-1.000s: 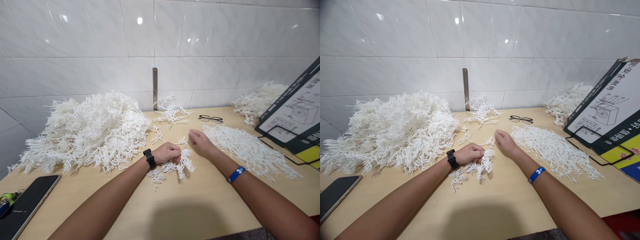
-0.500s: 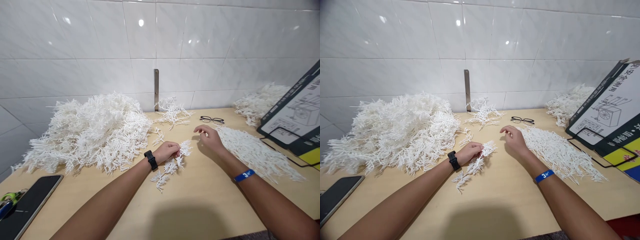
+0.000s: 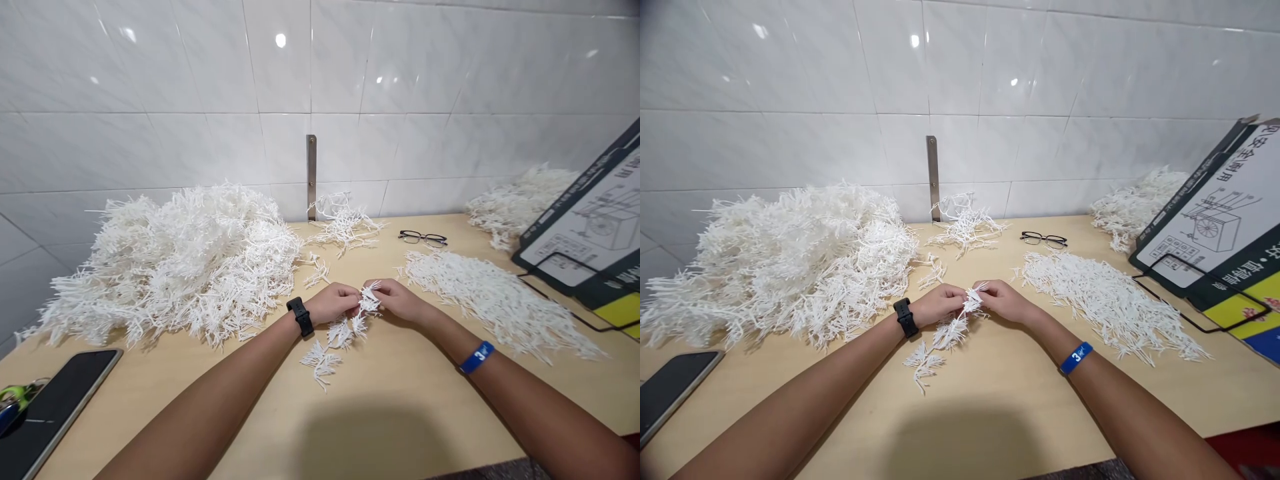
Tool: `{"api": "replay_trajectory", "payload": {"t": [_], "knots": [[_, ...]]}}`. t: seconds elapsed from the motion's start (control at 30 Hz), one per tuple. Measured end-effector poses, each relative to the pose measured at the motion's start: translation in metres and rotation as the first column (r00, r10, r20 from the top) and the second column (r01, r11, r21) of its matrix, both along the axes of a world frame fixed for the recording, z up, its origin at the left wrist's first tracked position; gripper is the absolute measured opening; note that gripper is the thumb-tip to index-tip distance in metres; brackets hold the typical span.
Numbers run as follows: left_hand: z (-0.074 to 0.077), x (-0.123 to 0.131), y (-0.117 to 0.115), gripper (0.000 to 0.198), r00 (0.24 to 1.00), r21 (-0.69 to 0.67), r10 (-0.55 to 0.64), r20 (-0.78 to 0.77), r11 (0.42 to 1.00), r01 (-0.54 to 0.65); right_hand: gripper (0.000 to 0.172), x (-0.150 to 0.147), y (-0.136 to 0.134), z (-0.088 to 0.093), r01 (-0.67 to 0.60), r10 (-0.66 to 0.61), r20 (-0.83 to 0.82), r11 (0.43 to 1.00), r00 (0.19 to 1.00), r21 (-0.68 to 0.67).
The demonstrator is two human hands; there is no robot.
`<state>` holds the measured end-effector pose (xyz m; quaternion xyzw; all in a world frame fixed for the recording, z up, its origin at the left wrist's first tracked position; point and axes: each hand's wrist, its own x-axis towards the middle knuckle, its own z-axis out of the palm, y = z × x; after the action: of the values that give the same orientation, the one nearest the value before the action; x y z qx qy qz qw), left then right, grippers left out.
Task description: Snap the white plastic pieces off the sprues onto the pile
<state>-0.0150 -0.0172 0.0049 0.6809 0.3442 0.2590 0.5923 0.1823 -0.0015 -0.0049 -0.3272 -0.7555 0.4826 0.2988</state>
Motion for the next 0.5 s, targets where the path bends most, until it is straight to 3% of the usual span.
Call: {"api": "replay_trajectory", "payload": {"t": [0.23, 0.5], "knots": [[0.0004, 0.0039, -0.0045, 0.022, 0.999, 0.113, -0.016, -0.049, 0.993, 0.022, 0.028, -0.0052, -0.0046, -0.0019, 0.102, -0.108, -0.058, 0.99, 0.992, -0.096], [0.0028, -0.0011, 0.0033, 0.021, 0.996, 0.092, -0.056, -0.075, 0.994, 0.062, 0.025, -0.0108, -0.0019, -0.0046, 0.241, -0.245, -0.044, 0.968, 0.969, -0.073]]}}
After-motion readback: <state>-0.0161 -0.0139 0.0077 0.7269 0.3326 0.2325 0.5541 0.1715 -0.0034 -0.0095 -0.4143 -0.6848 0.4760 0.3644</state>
